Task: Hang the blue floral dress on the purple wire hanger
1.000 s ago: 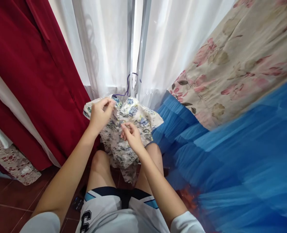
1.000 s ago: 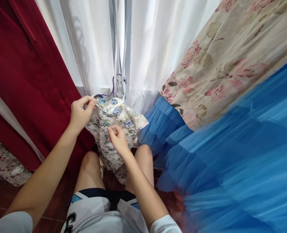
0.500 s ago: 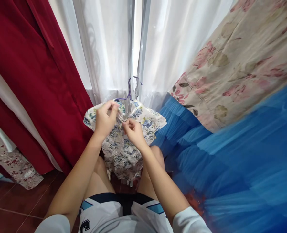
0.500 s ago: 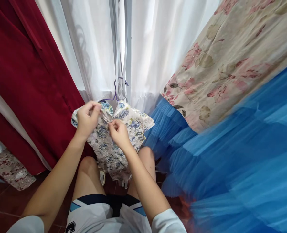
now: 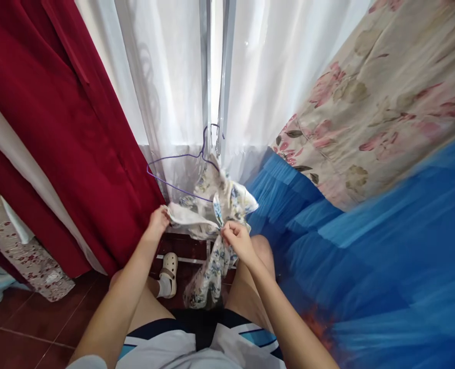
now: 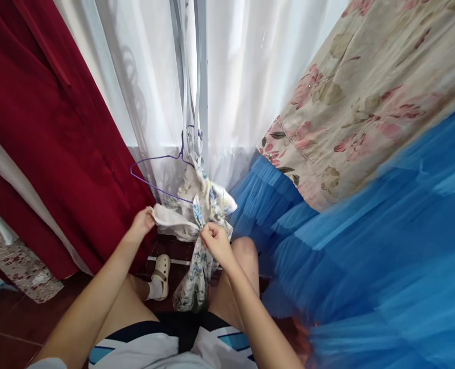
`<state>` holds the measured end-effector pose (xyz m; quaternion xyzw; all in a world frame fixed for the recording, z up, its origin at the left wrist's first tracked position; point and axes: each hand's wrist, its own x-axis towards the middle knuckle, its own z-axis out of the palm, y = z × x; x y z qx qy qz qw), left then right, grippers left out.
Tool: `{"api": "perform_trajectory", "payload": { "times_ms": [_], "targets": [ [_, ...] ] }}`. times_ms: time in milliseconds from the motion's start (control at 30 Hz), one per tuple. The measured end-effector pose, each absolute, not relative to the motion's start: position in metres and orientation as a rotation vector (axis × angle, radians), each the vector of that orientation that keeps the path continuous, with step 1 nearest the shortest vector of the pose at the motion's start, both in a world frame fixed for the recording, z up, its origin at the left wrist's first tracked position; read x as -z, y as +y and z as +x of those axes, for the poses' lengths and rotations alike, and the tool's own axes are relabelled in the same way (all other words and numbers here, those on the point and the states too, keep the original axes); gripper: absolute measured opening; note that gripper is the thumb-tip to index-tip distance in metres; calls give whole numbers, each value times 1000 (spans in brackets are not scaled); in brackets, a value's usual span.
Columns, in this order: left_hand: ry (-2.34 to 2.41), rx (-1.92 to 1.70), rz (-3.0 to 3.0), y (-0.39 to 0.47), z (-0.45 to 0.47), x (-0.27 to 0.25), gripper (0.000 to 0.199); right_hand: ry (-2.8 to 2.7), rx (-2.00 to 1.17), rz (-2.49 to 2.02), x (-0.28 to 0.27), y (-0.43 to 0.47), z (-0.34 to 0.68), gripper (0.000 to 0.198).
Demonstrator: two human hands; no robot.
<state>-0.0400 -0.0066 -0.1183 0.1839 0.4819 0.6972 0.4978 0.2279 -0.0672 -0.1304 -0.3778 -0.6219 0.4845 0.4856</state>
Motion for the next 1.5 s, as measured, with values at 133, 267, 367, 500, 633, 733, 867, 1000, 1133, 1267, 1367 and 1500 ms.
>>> {"api": "perform_trajectory", "payload": {
  "times_ms": [133,267,367,500,633,733,867,1000,1133,1267,1367,1500],
  "targets": [
    [1048,-1469,496,-57,9,158,15,-1487,-1291,-1021,184,-78,232,27],
    [793,-1451,794,-109,31,147,26,-1688,-1512,-1095,216,-98,231,16],
    [892,-1408,1003,-144,44,123,32,-1743,-1535,-1010,199,-118,229,37],
    [1074,-1315,1274,-178,64,105,28,-1804,-1607,-728,151,-149,226,60],
    [1250,-1348,1478,-183,69,110,31,-1722,-1705,-768,134,-169,227,16],
    [1157,-1117,1591,-178,59,128,63,-1687,-1651,-862,135,-170,239,14],
    [1036,-618,1464,-185,50,168,55,-1933,-1525,-880,112,-151,277,22],
    [1292,-755,1356,-191,49,187,54,-2023,-1044,-829,54,-111,323,25],
    [1271,-1003,1332,-180,37,161,49,-1809,-586,-978,3,-47,327,13],
    [1253,-1167,1429,-161,12,122,26,-1644,-853,-949,-4,17,288,23],
    [1295,-1202,1457,-149,-14,101,24,-1554,-1371,-915,7,38,262,33],
    [1317,-1043,1615,-133,-60,93,16,-1373,-1539,-895,11,34,254,39]
  ]
}}
